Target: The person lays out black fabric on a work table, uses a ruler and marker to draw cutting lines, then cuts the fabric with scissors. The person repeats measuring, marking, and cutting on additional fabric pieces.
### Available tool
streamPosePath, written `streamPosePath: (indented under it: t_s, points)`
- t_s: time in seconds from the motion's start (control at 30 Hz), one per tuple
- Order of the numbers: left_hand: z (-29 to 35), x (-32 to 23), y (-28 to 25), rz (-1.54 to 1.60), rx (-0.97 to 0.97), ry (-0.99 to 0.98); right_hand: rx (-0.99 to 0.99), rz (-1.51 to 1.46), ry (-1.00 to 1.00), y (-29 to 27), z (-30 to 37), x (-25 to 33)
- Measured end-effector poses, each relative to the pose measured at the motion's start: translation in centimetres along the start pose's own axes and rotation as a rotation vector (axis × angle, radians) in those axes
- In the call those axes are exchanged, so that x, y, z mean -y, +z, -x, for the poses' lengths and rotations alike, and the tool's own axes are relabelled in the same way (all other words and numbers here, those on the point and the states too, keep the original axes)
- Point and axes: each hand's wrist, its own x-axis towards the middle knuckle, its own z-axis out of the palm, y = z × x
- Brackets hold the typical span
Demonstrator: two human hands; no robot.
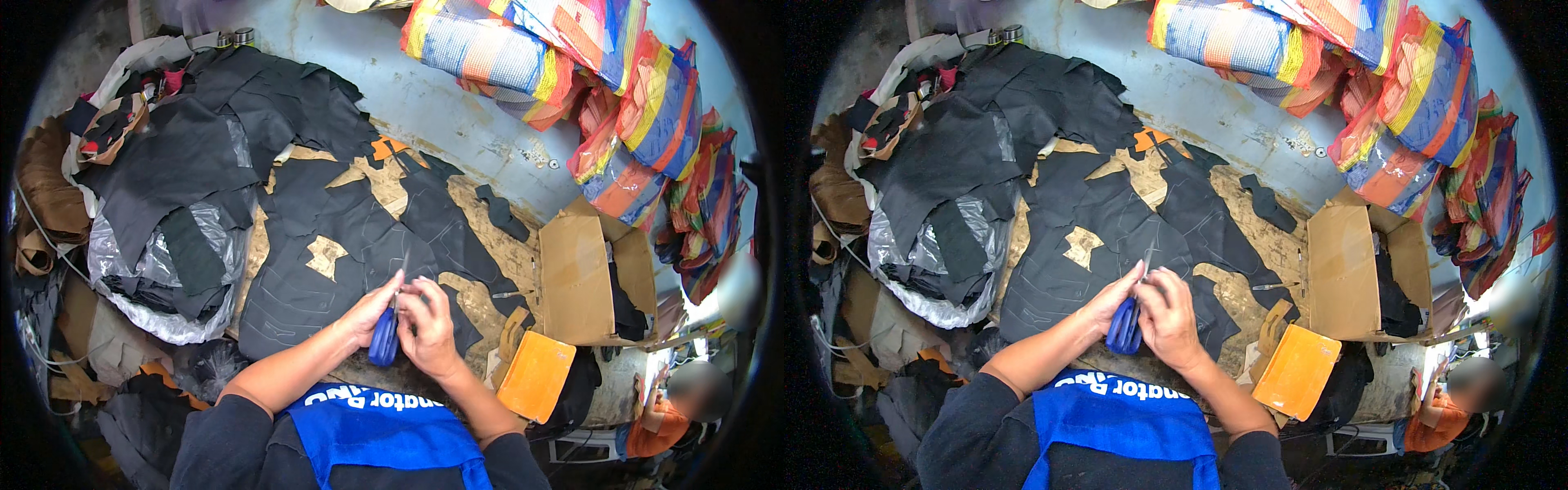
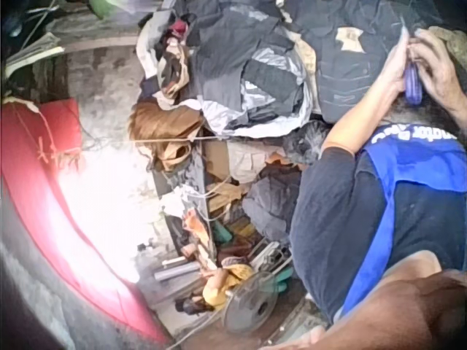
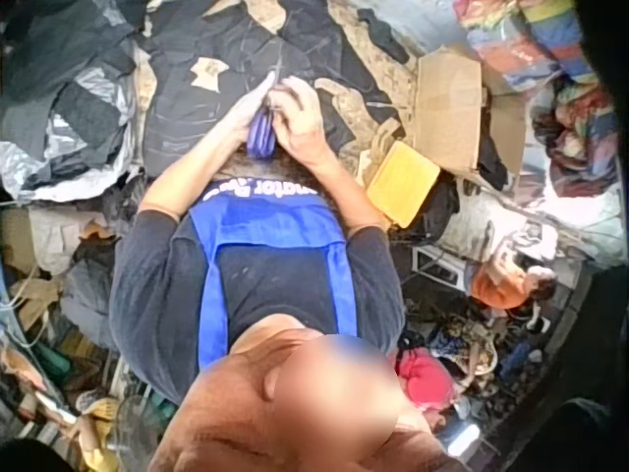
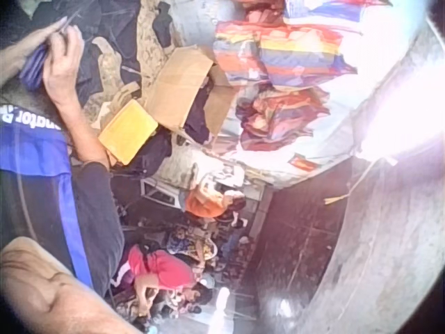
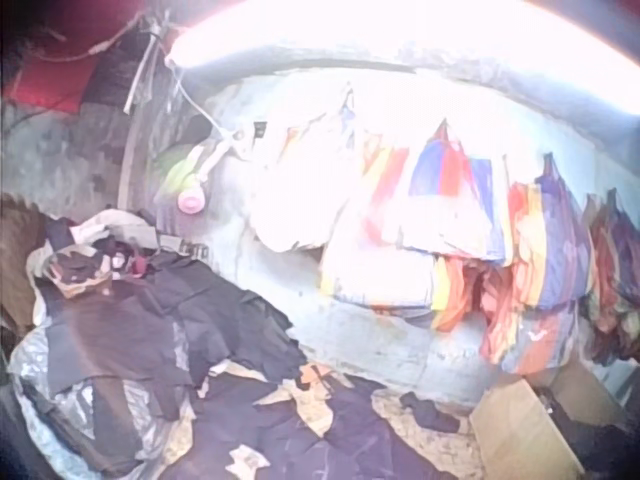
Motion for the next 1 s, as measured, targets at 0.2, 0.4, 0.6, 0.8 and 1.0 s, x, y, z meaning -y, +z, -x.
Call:
streamPosePath:
  t_s: [0.2, 0.4, 0.6, 0.8, 1.0]
  points:
    - [-0.6, 0.9, -1.3, -0.38, -0.264, 0.463, 0.152, -1.166, 1.007, 3.6, 5.4, 0.0]
    - [-1.8, 1.1, -2.9, -0.513, -0.304, 0.439, 0.182, -1.448, 1.133, 5.5, 6.4, -1.6]
    - [-4.4, -6.1, -8.8, -0.175, -0.591, 0.596, 0.236, -1.621, 1.21, 6.4, 7.9, -0.5]
    - [-7.0, -8.3, -8.6, -0.355, -0.659, 0.545, 0.325, -1.606, 1.504, 8.2, 6.4, -0.2]
    - [-7.6, -8.0, -8.0, -0.465, -0.677, 0.545, 0.35, -1.61, 1.555, 9.5, 4.7, -1.5]
